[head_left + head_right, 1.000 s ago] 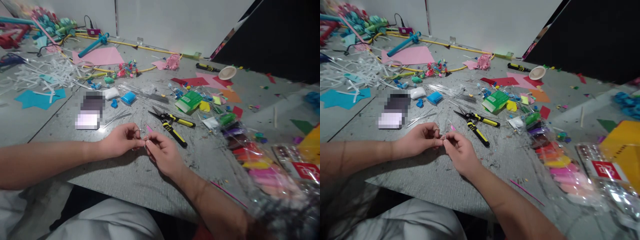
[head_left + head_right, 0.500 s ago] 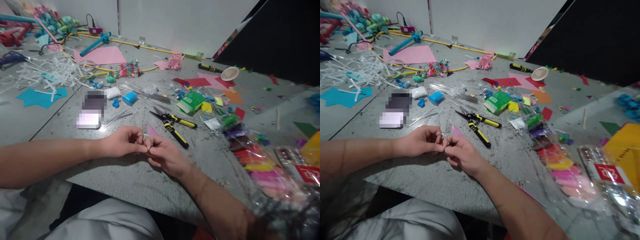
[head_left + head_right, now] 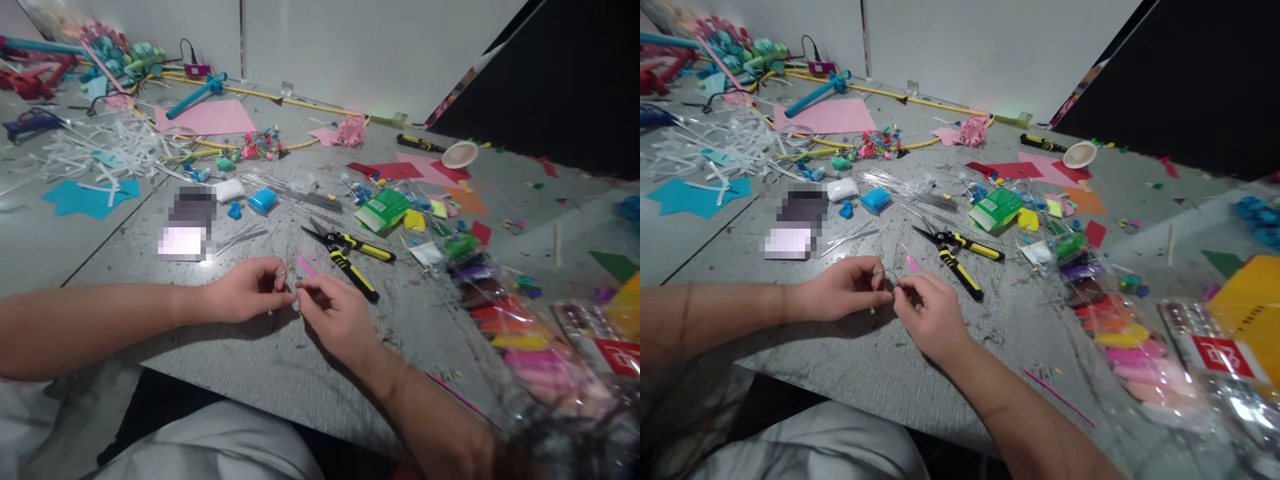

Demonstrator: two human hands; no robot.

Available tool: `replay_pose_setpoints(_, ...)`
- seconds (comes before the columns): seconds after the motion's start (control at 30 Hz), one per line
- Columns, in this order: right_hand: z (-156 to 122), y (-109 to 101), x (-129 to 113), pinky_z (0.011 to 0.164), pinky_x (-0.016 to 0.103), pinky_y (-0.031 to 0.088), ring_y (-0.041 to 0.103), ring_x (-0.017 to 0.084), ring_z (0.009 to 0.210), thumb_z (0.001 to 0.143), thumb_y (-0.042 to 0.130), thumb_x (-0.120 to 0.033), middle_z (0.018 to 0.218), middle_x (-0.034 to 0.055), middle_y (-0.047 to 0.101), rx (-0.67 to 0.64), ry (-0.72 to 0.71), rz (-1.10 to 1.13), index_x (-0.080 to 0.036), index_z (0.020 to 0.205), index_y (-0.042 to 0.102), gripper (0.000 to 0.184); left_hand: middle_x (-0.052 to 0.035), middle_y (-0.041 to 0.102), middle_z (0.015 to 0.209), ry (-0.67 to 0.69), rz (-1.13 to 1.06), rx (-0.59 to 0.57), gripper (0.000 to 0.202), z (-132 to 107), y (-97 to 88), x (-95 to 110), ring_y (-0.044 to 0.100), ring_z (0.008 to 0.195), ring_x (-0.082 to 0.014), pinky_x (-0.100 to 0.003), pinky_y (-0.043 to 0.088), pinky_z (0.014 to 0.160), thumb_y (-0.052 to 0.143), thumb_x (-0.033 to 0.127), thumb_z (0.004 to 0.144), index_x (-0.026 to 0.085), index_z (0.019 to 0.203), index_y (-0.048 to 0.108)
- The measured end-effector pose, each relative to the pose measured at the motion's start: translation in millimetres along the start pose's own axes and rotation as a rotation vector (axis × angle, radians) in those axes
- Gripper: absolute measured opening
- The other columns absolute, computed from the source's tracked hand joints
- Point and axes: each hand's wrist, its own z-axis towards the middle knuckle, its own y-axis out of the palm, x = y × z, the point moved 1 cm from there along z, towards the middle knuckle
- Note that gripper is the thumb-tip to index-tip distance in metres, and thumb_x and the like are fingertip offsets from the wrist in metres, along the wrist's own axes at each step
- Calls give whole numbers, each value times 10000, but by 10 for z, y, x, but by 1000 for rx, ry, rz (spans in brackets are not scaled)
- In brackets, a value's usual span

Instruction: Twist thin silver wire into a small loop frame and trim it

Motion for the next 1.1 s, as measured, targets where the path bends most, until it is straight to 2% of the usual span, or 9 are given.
replay_pose_setpoints(0.07, 5, 0, 18, 605, 290, 513, 646, 159, 658, 945, 636, -357, 754, 49, 715, -40, 104, 66, -191, 843, 727, 215, 39, 562, 729, 3, -54, -1, 359, 10, -2, 17, 522, 657, -101, -250, 431, 623, 832, 344, 827, 187, 816, 510)
replay_pose_setpoints(0.13, 18, 8, 42, 526, 265, 465, 583, 131, 556, 968, 626, -449, 660, 15, 664, -97, 274, 227, -190, 837, 704, 300, 35, 583, 750, -5, -98, -13, 323, 22, -4, 29, 548, 672, -101, -257, 450, 647, 838, 318, 830, 176, 878, 553)
replay_pose_setpoints(0.2, 35, 19, 64, 465, 239, 409, 518, 104, 487, 947, 660, -533, 598, -19, 612, -153, 417, 415, -188, 836, 685, 363, 31, 606, 749, -24, -130, -27, 308, 32, -7, 28, 567, 678, -106, -267, 462, 666, 837, 316, 842, 166, 955, 592)
replay_pose_setpoints(0.3, 65, 33, 83, 437, 209, 368, 485, 73, 467, 861, 773, -576, 601, -41, 595, -194, 513, 640, -185, 804, 671, 408, 16, 647, 778, -21, -166, -45, 320, 35, -12, 12, 598, 703, -113, -281, 482, 701, 835, 305, 851, 161, 1029, 611)
replay_pose_setpoints(0.47, 88, 60, 88, 422, 182, 366, 505, 62, 479, 750, 889, -552, 629, -54, 600, -213, 584, 847, -184, 796, 683, 425, 6, 676, 850, 18, -180, -49, 296, 22, -14, -6, 623, 749, -114, -283, 491, 727, 793, 253, 890, 169, 1102, 605)
replay_pose_setpoints(0.67, 78, 66, 84, 448, 201, 441, 557, 81, 535, 752, 891, -555, 707, -27, 652, -165, 585, 855, -181, 815, 692, 428, 11, 647, 834, 32, -191, -32, 308, 25, -22, 22, 608, 757, -120, -281, 484, 723, 809, 300, 895, 176, 1086, 603)
replay_pose_setpoints(0.83, 54, 72, 79, 468, 207, 418, 550, 86, 555, 782, 887, -522, 710, -31, 641, -162, 573, 883, -196, 851, 670, 397, 14, 655, 805, 9, -189, -20, 386, 15, -28, 45, 608, 717, -126, -275, 485, 676, 812, 350, 900, 185, 1174, 595)
replay_pose_setpoints(0.97, 37, 111, 44, 494, 210, 374, 497, 77, 553, 795, 896, -468, 674, -42, 586, -213, 584, 1010, -194, 830, 657, 366, 5, 689, 823, 13, -209, -80, 425, 19, -29, 53, 625, 719, -128, -266, 493, 670, 786, 340, 928, 210, 1259, 554)
replay_pose_setpoints(1.1, 25, 148, 10, 520, 201, 353, 431, 60, 545, 798, 904, -436, 635, -66, 536, -288, 613, 1158, -197, 809, 635, 361, -6, 704, 849, 85, -248, -174, 396, 32, -39, 53, 635, 735, -125, -274, 511, 696, 798, 313, 920, 218, 1224, 562)
